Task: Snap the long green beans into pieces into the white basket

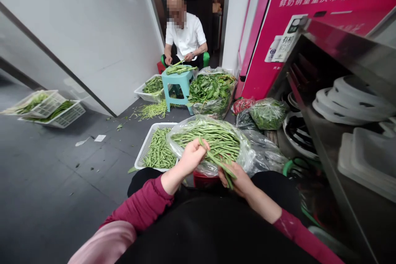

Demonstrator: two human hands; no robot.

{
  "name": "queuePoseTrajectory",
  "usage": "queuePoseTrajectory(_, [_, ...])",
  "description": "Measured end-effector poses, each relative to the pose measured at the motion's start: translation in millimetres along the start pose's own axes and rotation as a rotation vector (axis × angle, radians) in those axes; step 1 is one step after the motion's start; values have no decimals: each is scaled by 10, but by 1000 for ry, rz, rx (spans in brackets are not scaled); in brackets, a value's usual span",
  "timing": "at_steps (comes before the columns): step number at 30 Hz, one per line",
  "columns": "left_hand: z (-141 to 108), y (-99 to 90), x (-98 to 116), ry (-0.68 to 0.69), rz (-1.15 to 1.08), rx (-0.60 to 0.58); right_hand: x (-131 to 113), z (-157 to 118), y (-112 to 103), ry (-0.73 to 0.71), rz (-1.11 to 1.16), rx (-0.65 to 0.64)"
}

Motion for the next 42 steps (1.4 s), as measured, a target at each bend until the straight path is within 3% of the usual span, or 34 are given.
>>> queuePoseTrajectory(3, [10, 78, -357, -139, -181, -61, 75, -31, 148, 222, 181, -211])
queuePoseTrajectory(5, [13, 91, -504, -144, -171, -63, 119, -53, 188, 336, 240, -289])
queuePoseTrajectory(7, [34, 80, -544, -105, -117, -63, 129, -56, 179, 363, 259, -305])
queuePoseTrajectory(12, [20, 61, -373, 51, 134, -69, 49, 13, 31, 206, 323, -116])
queuePoseTrajectory(17, [-249, 255, -124, 358, 505, -136, -7, 48, -23, 107, 496, -13])
queuePoseTrajectory(20, [-388, 336, 18, 477, 549, -158, -28, 93, -155, 108, 573, 48])
queuePoseTrajectory(22, [-436, 411, 90, 526, 537, -250, -43, 124, -356, 102, 639, 163])
queuePoseTrajectory(25, [-389, 432, -24, 366, 429, -307, -58, 147, -550, 98, 635, 248])
queuePoseTrajectory(27, [-330, 394, -240, 170, 337, -267, -17, 150, -459, 163, 477, 159])
queuePoseTrajectory(29, [-299, 375, -437, 64, 328, -254, 89, 117, -266, 257, 290, 36])
queuePoseTrajectory(32, [-286, 338, -563, 99, 561, -289, 225, 41, -24, 307, 186, -126])
queuePoseTrajectory(34, [-296, 323, -582, 149, 760, -371, 283, 12, 41, 320, 159, -198])
queuePoseTrajectory(37, [-296, 295, -610, 164, 941, -520, 329, 31, -17, 309, -13, -173])
queuePoseTrajectory(39, [-274, 259, -642, 115, 935, -556, 297, 62, -73, 234, -174, -116])
queuePoseTrajectory(42, [-257, 263, -736, -42, 571, -523, 216, 78, -62, 117, -262, -120])
Point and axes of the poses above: each hand's wrist, its own z-axis towards the middle knuckle, its own y-axis out of the palm, x = y × z, the point moved 7 cm from there along z, towards the middle knuckle, and after that the axes turned 12 degrees about y, right-handed, at the moved point
